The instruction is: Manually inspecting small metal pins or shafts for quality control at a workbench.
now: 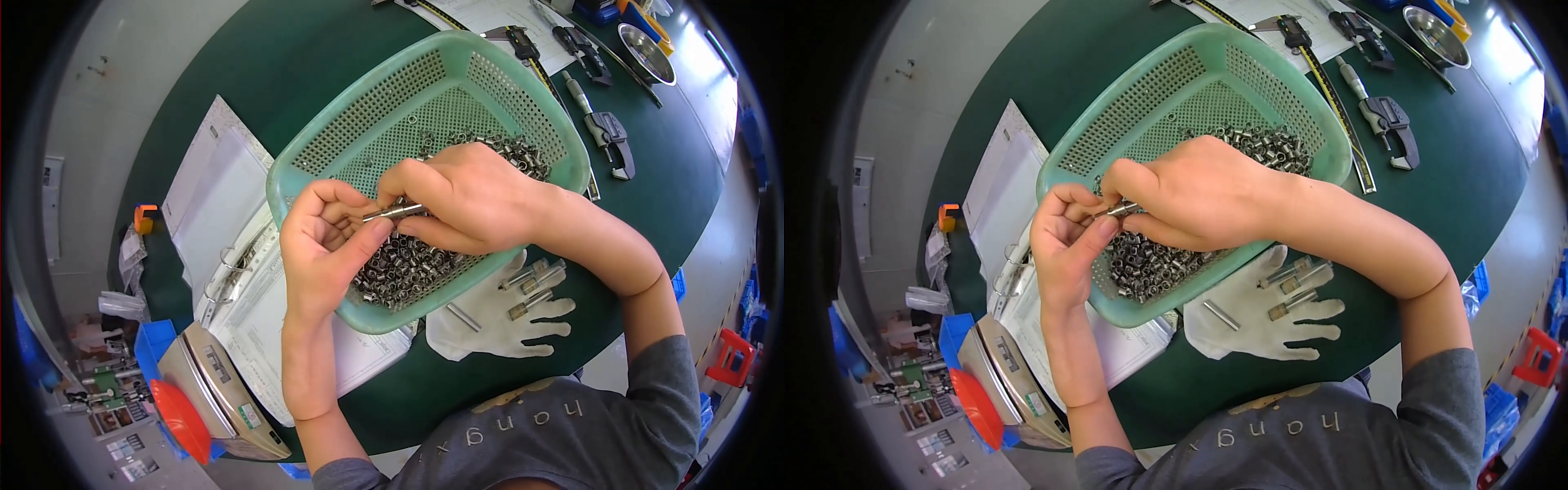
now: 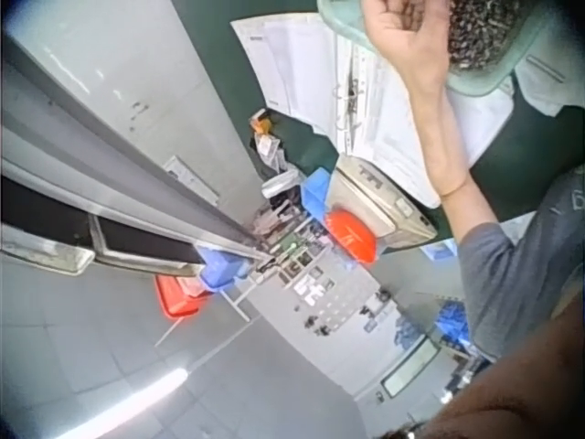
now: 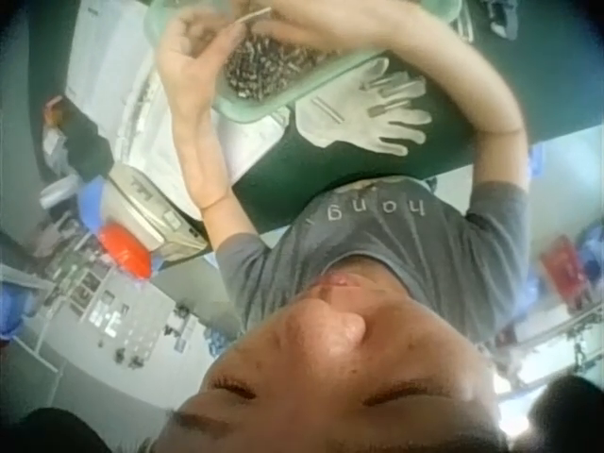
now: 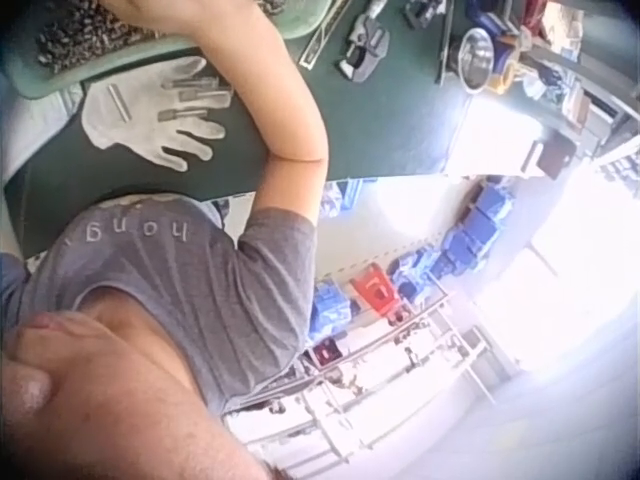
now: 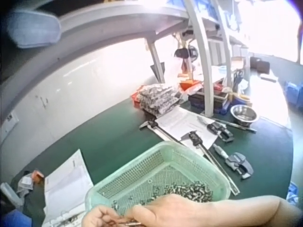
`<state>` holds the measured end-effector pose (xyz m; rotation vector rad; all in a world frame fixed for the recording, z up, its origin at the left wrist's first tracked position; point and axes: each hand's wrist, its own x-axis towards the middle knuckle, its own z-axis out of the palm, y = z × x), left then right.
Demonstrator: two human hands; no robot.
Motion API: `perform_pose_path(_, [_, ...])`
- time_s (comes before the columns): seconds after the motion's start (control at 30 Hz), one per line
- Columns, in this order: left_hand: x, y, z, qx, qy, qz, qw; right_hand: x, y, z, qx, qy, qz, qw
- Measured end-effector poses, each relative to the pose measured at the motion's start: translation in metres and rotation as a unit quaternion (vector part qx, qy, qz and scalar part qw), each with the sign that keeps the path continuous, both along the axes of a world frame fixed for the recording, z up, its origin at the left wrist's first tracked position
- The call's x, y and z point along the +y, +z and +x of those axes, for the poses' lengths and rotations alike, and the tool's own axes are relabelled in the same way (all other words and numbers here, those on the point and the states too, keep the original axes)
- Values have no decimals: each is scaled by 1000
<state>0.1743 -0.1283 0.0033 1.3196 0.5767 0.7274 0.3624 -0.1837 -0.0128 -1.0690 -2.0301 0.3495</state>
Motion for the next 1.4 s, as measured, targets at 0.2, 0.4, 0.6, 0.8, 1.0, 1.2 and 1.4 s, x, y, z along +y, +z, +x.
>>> perform_pose_path(0.2, [7, 1, -4, 4, -29, -25, 999, -1, -4, 2, 40, -36, -24, 998])
perform_pose_path(0.4, [-3, -15, 4, 305, -188, 455, 815, -1, -2, 5, 64, -65, -13, 996])
perform_pose_path(0.6, [-3, -14, 3, 323, -165, 464, 808, -1, -3, 3, 56, -58, -15, 997])
perform_pose_path(0.8, [-1, -2, -1, 278, -77, 295, 911, -1, 1, 4, 48, -44, 0, 998])
perform_pose_path(1.0, [7, 2, -6, 88, -20, 32, 995, -2, -1, 4, 22, -37, 10, 999])
perform_pose_path(1.2, [9, -1, -7, -7, -16, -62, 998, -2, 3, 3, 4, -76, -9, 997])
perform_pose_path(1.4, [4, -6, -6, 49, 43, 71, 995, -5, 3, 1, -41, -104, 7, 994])
